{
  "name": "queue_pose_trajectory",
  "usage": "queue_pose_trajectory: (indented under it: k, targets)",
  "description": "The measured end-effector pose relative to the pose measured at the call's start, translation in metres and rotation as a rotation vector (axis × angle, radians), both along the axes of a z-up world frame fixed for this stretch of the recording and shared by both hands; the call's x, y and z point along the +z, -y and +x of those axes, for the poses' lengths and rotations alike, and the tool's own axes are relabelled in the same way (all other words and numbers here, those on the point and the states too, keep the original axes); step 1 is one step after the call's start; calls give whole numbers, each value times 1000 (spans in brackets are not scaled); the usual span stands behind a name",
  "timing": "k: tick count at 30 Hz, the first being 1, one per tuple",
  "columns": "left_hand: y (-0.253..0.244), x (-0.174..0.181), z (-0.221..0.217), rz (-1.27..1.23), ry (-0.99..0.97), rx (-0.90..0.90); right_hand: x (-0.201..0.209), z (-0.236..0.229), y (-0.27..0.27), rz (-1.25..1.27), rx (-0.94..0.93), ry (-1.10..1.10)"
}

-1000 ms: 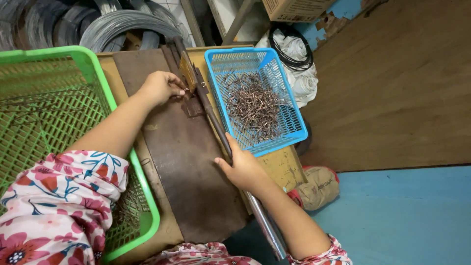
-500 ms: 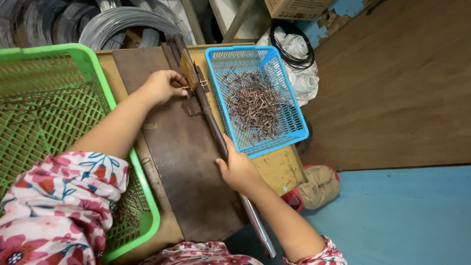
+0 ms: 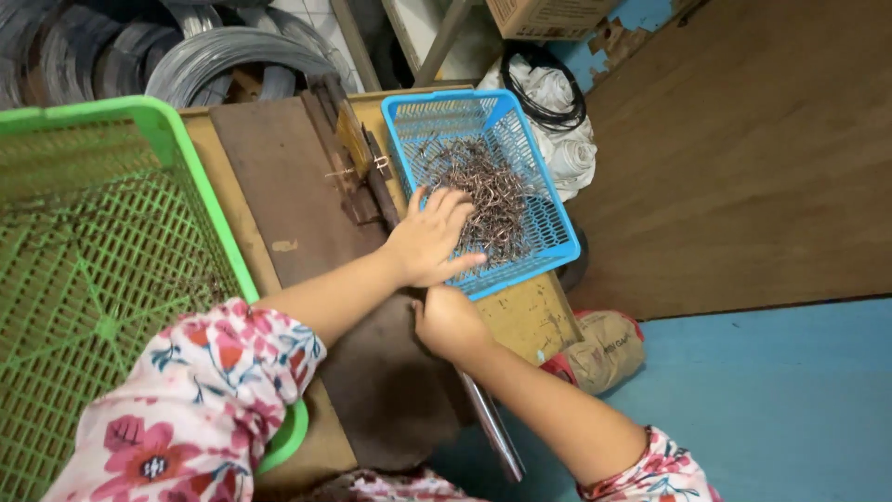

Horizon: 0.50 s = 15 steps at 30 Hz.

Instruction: Manually bending small metal wires into U-shapes using a lever-operated jig and sorting them into baskets.

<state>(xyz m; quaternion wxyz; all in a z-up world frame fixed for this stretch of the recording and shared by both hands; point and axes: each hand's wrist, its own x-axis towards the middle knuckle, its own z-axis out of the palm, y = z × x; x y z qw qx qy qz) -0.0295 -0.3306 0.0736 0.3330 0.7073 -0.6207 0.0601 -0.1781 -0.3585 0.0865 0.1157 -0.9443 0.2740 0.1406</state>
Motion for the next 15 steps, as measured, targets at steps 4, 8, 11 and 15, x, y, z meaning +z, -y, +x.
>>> queue_pose_trajectory:
  k: [4, 8, 11, 15]
  targets:
    - [-6, 3, -4, 114, -26, -28, -37, 10, -5, -62, -14, 26]
    - [0, -5, -1, 44, 17, 9, -46, 0, 1, -155, 41, 115]
    - [-1, -11, -4, 49, 18, 7, -56, -11, 0, -213, 122, 212]
    - [11, -29, -7, 9, 112, 64, -78, -16, 11, -241, 157, 318]
